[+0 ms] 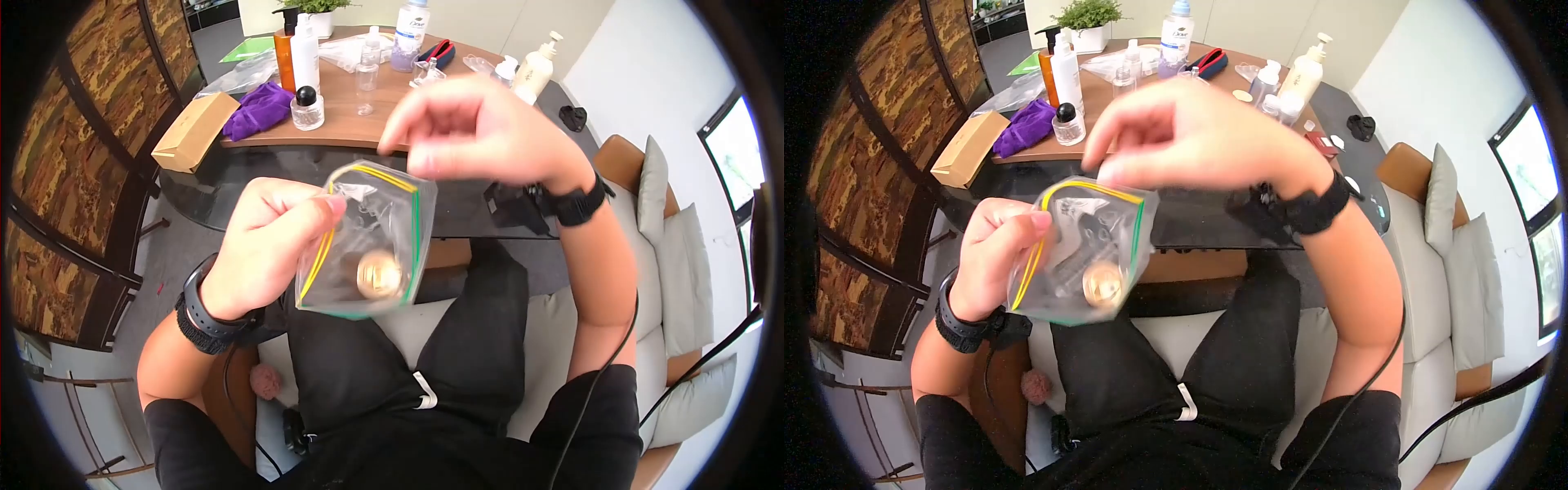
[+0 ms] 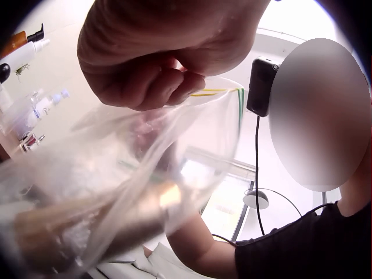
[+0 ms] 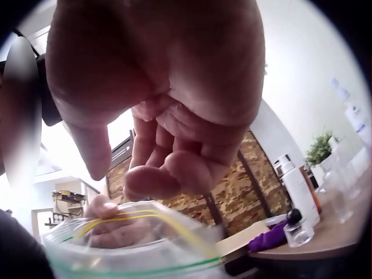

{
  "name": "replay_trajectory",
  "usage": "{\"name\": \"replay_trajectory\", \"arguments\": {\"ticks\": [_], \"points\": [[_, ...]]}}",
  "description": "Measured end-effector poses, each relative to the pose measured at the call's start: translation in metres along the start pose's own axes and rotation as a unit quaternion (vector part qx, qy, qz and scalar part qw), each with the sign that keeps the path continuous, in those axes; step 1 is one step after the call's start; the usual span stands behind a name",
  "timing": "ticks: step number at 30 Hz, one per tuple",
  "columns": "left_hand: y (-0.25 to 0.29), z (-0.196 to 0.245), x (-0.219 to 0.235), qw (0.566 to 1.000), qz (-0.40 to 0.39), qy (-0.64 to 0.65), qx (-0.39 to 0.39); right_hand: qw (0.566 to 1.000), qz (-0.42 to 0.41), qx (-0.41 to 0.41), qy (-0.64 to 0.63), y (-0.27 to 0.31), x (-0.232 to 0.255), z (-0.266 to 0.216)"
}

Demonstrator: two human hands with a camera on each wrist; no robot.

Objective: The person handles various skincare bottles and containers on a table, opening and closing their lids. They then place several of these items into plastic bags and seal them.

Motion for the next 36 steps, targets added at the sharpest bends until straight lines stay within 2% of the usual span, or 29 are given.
{"name": "replay_trajectory", "arguments": {"ticks": [1,2,3,4,5,8,11,14,15,18,21,25,27,29,32,33,34,36], "points": [[0.001,0.002,0.001,1.000,0.006,0.012,-0.002,0.998,0.062,-0.005,-0.008,-0.002,0.022,0.019],[0.003,0.004,0.002,1.000,0.013,0.025,-0.004,0.990,0.127,-0.054,0.041,-0.001,0.053,0.048],[0.006,0.010,0.000,0.999,0.000,-0.030,-0.024,0.964,0.202,-0.093,0.143,0.005,0.088,0.073],[0.006,0.011,-0.001,0.999,0.001,-0.028,-0.021,0.920,0.257,-0.139,0.260,0.015,0.117,0.091],[0.007,0.012,-0.002,1.000,0.000,-0.025,-0.017,0.856,0.306,-0.183,0.373,0.027,0.142,0.103],[0.006,0.014,-0.003,0.999,0.004,-0.031,-0.019,0.800,0.306,-0.275,0.437,0.054,0.176,0.159],[0.004,0.014,-0.001,0.999,0.008,-0.033,-0.020,0.792,0.244,-0.294,0.476,0.053,0.165,0.187],[0.002,0.011,-0.001,0.998,0.013,-0.053,-0.017,0.784,0.178,-0.255,0.538,0.041,0.146,0.202],[0.001,0.011,0.000,0.998,0.021,-0.062,-0.013,0.792,0.179,-0.241,0.532,0.038,0.143,0.201],[-0.003,0.003,0.004,0.998,0.033,-0.059,0.001,0.777,0.184,-0.294,0.525,0.037,0.146,0.208],[-0.008,-0.010,0.007,0.999,0.038,-0.032,0.020,0.806,0.205,-0.241,0.501,0.039,0.149,0.205],[-0.012,-0.026,0.012,0.998,0.046,-0.024,0.032,0.844,0.338,-0.179,0.376,0.048,0.161,0.137],[-0.015,-0.034,0.018,0.997,0.064,-0.012,0.044,0.913,0.333,-0.066,0.224,0.041,0.154,0.109],[-0.020,-0.042,0.026,0.995,0.087,-0.003,0.049,0.955,0.292,0.042,0.024,0.031,0.107,0.048],[-0.024,-0.051,0.031,0.991,0.102,0.053,0.063,0.975,0.200,0.097,-0.013,0.021,0.036,0.003],[-0.024,-0.052,0.032,0.990,0.114,0.055,0.061,0.983,0.158,0.052,0.083,0.022,0.016,-0.005],[-0.023,-0.052,0.032,0.989,0.126,0.055,0.059,0.966,0.162,0.121,0.159,0.020,-0.002,-0.019],[-0.022,-0.049,0.032,0.989,0.131,0.054,0.052,0.970,0.091,0.122,0.190,0.015,-0.031,-0.010]]}}
Point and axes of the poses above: each hand's wrist, its own y-axis away from the middle knuckle, its own x-axis out of the back of the hand, z = x × y, the point moved 9 cm from there along -y, towards the middle knuckle, and after that the axes turned 6 degrees about y, right-handed, at the moved point
